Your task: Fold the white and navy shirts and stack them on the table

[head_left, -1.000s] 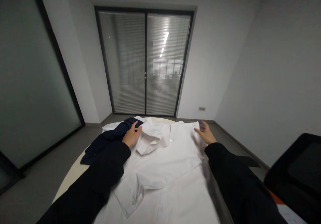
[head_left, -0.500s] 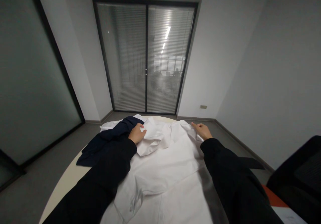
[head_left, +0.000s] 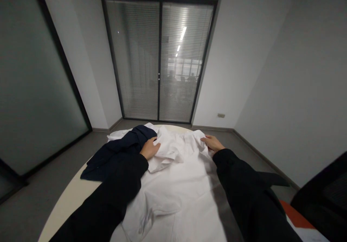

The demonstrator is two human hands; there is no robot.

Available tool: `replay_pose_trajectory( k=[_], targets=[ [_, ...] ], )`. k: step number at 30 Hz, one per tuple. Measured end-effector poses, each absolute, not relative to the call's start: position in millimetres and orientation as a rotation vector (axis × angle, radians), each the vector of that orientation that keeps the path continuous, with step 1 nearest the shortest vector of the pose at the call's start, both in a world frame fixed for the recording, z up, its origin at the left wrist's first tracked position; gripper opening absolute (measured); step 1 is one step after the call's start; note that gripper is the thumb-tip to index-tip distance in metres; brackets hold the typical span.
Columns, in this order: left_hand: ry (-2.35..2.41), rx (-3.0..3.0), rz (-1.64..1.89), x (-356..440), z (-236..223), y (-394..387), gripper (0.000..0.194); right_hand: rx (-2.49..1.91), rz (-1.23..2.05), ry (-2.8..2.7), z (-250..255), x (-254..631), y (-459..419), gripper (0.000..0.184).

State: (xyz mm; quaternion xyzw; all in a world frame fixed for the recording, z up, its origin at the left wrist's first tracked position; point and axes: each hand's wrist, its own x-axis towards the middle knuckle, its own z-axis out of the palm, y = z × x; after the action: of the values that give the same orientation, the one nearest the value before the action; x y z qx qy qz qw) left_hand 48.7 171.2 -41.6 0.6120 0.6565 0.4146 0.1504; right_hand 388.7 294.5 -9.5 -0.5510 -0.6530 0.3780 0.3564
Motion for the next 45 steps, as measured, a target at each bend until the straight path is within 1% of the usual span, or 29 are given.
replay_pose_trajectory(
  k=[3,5,9,13,17,18,19,21,23,26,29,30,32,34,36,38,39,42,44,45],
  targets=[
    [1.868,1.807,1.287,51,-38,167,0.040,-1.262,0.860,-1.716,-3,385,299,0.040],
    [1.892,1.850,1.373,52,-35,164,0.038,-1.217,0.720,-1.722,-3,385,304,0.048],
    [1.990,1.830,1.420,53,-33,161,0.037,-1.358,0.512,-1.694,-8,389,318,0.060],
    [2.179,1.835,1.419,57,-26,154,0.042,-1.493,0.456,-1.631,-15,392,321,0.067],
    [2.416,1.969,1.259,72,-7,137,0.035,-1.611,0.447,-1.706,-21,394,316,0.082],
    [2.433,1.982,1.180,76,-2,132,0.036,-1.635,0.443,-1.718,-22,396,314,0.081],
    [2.437,1.976,1.085,81,3,128,0.039,-1.648,0.431,-1.720,-22,398,312,0.076],
    [2.432,1.932,0.881,90,9,118,0.049,-1.654,0.383,-1.684,-20,403,309,0.064],
    [2.406,1.908,0.727,99,11,109,0.060,-1.652,0.309,-1.613,-14,409,305,0.059],
    [2.262,1.974,0.707,110,6,93,0.075,-1.573,0.197,-1.566,-7,413,300,0.066],
    [2.084,2.081,0.778,119,-6,79,0.091,-1.565,0.265,-1.694,-6,416,293,0.082],
    [2.055,2.118,0.782,121,-11,75,0.093,-1.588,0.309,-1.741,-6,418,291,0.083],
    [2.046,2.166,0.755,122,-22,72,0.089,-1.635,0.344,-1.770,-7,423,284,0.078],
    [2.077,2.137,0.706,119,-33,73,0.077,-1.653,0.256,-1.675,-6,428,277,0.070],
    [2.134,2.001,0.695,112,-40,77,0.071,-1.637,0.131,-1.577,-1,431,268,0.064],
    [2.139,1.853,0.807,103,-42,83,0.065,-1.586,0.026,-1.561,5,431,258,0.056],
    [2.099,1.810,0.918,98,-41,86,0.059,-1.553,0.032,-1.596,9,429,254,0.052],
    [1.840,1.739,1.311,87,-27,94,0.040,-1.457,0.281,-1.764,15,417,240,0.037],
    [1.640,1.605,1.513,87,-14,94,0.038,-1.385,0.514,-1.904,16,404,228,0.033],
    [1.535,1.514,1.575,89,-7,93,0.040,-1.348,0.617,-1.980,15,397,221,0.035]
  ],
)
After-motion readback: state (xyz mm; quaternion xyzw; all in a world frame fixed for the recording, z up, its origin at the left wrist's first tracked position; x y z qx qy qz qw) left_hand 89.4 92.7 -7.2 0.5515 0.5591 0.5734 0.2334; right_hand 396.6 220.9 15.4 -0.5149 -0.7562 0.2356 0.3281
